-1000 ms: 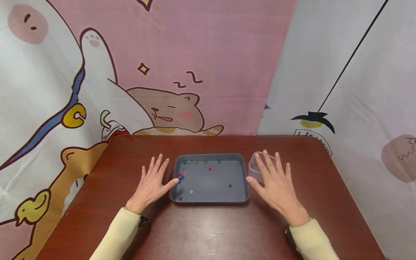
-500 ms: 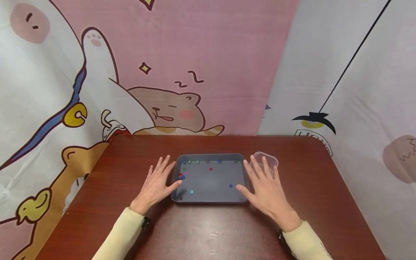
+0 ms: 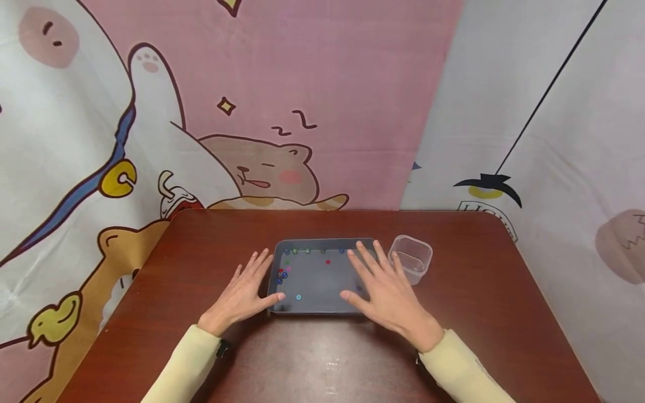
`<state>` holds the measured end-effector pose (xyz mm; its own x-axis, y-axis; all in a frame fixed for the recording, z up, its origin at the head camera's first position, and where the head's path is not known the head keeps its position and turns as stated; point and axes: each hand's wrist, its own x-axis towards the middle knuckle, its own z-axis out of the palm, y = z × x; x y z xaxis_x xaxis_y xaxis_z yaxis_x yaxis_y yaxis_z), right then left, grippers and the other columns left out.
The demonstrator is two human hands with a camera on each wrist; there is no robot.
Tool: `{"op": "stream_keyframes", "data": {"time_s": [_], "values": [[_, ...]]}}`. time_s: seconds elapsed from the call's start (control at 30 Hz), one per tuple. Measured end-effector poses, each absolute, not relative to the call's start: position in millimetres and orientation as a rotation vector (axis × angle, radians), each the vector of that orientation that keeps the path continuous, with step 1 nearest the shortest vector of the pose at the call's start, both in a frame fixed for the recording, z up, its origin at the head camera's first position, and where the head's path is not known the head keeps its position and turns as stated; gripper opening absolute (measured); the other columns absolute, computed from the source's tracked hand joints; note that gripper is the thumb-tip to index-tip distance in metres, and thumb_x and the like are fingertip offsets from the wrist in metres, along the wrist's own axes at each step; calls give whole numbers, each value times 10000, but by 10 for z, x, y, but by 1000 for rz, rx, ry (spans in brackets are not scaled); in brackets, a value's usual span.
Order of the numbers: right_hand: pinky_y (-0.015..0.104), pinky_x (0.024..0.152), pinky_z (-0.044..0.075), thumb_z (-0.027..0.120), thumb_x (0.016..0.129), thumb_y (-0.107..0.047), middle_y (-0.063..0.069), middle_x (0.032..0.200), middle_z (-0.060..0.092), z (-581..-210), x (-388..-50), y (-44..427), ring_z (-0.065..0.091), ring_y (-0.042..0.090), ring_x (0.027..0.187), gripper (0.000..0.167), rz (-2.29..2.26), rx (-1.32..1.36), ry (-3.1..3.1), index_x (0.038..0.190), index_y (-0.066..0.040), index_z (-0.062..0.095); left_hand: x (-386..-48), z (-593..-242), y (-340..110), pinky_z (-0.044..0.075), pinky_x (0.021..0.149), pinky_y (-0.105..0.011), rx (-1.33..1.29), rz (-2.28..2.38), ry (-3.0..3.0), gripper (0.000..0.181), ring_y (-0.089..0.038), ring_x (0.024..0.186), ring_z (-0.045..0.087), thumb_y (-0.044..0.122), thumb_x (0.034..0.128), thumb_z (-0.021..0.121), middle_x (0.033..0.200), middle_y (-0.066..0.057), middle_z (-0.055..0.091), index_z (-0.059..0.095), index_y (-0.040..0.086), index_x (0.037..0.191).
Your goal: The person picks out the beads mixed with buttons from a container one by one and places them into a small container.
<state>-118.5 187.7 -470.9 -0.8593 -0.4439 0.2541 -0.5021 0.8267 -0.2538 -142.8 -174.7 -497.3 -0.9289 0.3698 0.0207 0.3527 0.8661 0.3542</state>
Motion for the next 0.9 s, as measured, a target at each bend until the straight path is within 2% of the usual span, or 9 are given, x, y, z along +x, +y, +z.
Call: {"op": "stream_keyframes", "data": {"time_s": [0.3,0.53,0.9], "values": [[689,1185,176,486,973,-737,26,1723,194,-4536,-1341,1547,99,333,1589,866,389,920,-2833,1639,-203,341,-1381,-5030,-1781,163,1195,-680,585,566,2904,1143,-340,1586,111,788,853,623,1732,-74,122,204,97,1662],[670,1190,202,559,980,-667,12,1722,189,-4466,-1502,1306,106,306,1588,841,390,1018,-2868,1646,-211,321,-1367,-5055,-1779,165,1179,-707,572,601,2854,1178,-359,1582,120,770,827,678,1730,-91,125,200,91,1663],[634,1182,268,578,1003,-605,85,1686,295,-4460,-1773,987,224,341,1558,800,421,1225,-2909,1628,-154,362,-1357,-5090,-1803,170,1175,-710,565,611,2802,1213,-348,1584,103,767,814,699,1739,-83,84,146,112,1673]]}}
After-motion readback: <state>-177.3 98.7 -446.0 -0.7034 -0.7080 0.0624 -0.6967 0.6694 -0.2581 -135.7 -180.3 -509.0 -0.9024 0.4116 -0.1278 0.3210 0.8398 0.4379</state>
